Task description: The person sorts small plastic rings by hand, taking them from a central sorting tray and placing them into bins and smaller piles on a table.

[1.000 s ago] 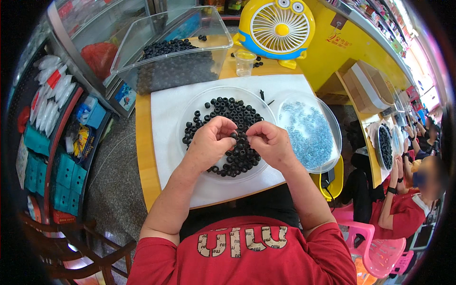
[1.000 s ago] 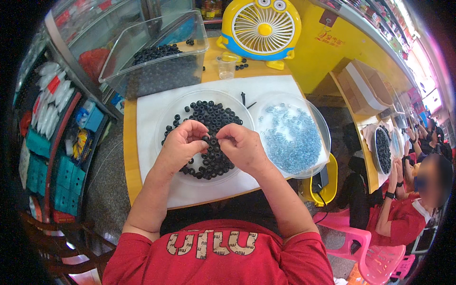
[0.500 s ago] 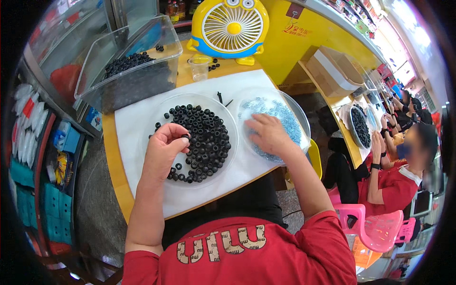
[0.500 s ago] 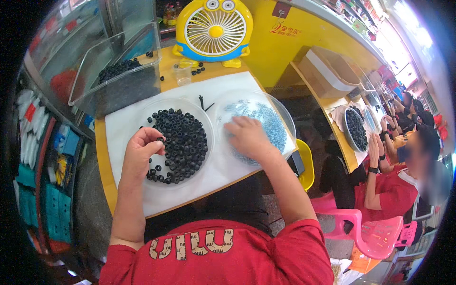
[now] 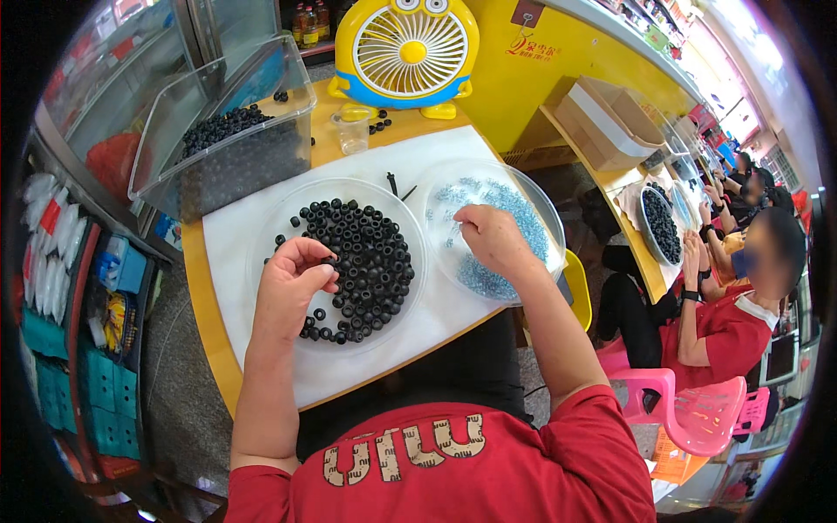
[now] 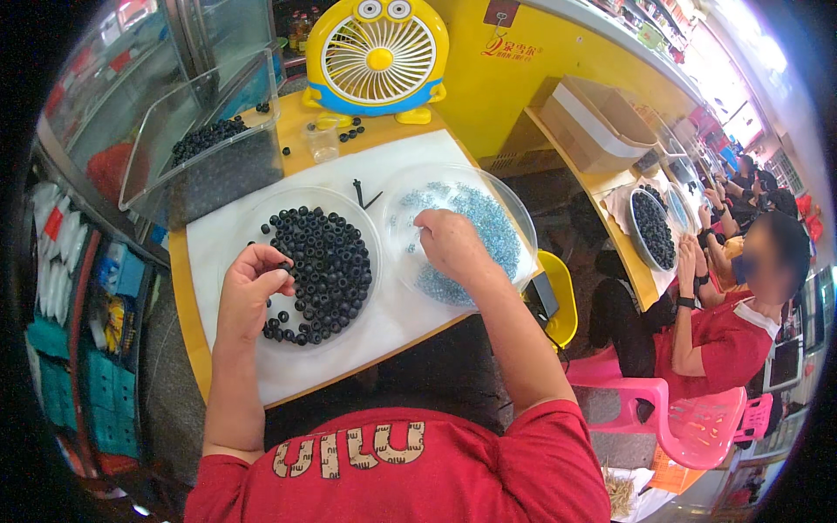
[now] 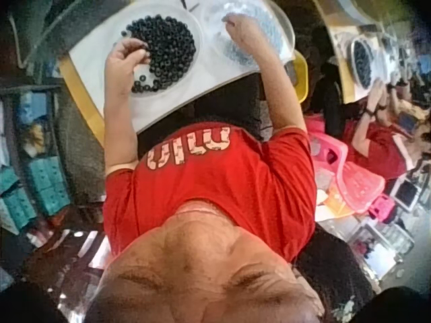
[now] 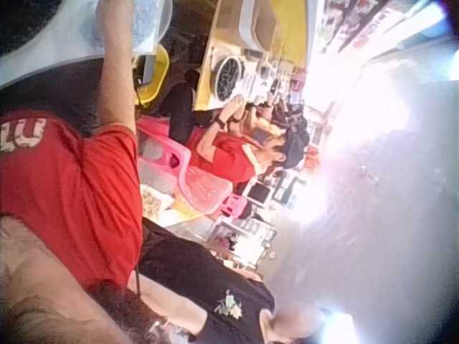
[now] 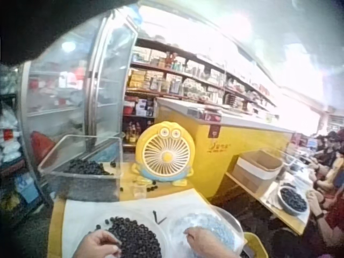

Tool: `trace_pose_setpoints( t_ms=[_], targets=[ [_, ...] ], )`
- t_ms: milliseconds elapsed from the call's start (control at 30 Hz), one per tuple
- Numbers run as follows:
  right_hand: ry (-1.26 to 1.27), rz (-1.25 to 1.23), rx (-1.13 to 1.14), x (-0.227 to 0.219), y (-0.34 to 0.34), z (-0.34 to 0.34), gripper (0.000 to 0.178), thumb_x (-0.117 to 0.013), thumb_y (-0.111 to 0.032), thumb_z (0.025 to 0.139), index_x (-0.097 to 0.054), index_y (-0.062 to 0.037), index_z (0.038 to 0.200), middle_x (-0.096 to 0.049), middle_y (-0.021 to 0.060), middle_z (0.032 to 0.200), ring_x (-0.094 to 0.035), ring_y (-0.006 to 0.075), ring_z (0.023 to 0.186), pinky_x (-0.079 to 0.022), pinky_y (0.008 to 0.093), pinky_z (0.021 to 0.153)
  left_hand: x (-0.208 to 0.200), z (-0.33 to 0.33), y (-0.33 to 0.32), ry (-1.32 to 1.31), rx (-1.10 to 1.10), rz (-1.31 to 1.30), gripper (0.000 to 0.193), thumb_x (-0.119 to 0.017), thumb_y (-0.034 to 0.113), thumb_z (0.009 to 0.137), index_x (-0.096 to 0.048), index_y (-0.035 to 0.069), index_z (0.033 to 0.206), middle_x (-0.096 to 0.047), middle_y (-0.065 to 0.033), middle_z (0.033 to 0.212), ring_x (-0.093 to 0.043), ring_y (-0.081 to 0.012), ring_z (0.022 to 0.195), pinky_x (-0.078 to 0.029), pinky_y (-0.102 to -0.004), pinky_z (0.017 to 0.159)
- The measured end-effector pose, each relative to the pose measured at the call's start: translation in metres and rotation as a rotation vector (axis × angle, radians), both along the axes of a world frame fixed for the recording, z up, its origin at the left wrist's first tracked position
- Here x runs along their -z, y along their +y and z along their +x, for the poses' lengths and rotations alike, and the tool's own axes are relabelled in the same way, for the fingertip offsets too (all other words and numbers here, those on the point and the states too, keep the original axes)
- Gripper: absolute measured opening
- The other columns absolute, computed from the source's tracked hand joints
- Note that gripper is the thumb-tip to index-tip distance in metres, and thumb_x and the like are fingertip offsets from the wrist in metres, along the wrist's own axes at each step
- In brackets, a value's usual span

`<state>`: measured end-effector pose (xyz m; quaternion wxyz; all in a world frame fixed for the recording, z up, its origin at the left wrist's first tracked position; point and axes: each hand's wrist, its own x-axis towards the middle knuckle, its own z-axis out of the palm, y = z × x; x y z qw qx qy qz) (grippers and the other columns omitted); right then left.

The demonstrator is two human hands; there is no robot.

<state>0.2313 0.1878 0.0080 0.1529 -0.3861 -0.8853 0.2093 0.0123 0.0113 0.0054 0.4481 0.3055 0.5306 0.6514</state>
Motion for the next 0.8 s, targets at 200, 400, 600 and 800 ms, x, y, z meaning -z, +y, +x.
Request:
trace_pose_setpoints(
  t_ms=[200,400,600,800],
  targets=[
    [-0.043,0.102,0.013,0.011,0.015,-0.018,0.024,-0.049,-0.007,0.073,-0.06,-0.0033,0.094,-0.058,0.0203,0.092,-0.054,0.0364,0.088,-0.044,0.0404,0.079,-0.002,0.001,-0.001,0.011,0.012,-0.016,0.012,-0.053,-0.004,0.072,-0.053,0.002,0.083,-0.055,-0.0028,0.079,-0.054,-0.0087,0.068,-0.047,-0.0224,0.059],
    [-0.249,0.102,0.023,0.017,0.03,-0.03,0.02,-0.048,-0.007,0.072,-0.059,-0.0032,0.088,-0.058,0.0198,0.09,-0.055,0.036,0.088,-0.044,0.0407,0.077,0.001,0.001,0.0,0.007,-0.001,0.007,0.013,-0.053,-0.003,0.072,-0.053,0.003,0.084,-0.056,-0.005,0.081,-0.054,-0.0101,0.068,-0.048,-0.0242,0.061],
    [-0.142,0.066,0.145,0.022,0.041,-0.031,0.018,-0.048,-0.011,0.07,-0.059,-0.0047,0.084,-0.059,0.0204,0.079,-0.056,0.0357,0.082,-0.044,0.0425,0.074,0.0,-0.003,-0.003,-0.071,0.058,0.004,0.014,-0.053,-0.003,0.074,-0.054,0.003,0.086,-0.058,-0.0076,0.085,-0.056,-0.0115,0.07,-0.05,-0.0257,0.063],
    [-0.212,0.164,0.084,0.022,0.041,-0.02,0.015,-0.047,-0.007,0.07,-0.057,-0.0028,0.081,-0.059,0.0203,0.077,-0.056,0.0362,0.08,-0.043,0.0434,0.072,-0.003,-0.003,-0.004,-0.184,0.086,0.025,0.015,-0.053,-0.005,0.074,-0.054,0.003,0.087,-0.059,-0.0088,0.088,-0.058,-0.0129,0.072,-0.051,-0.0265,0.065]
  ],
)
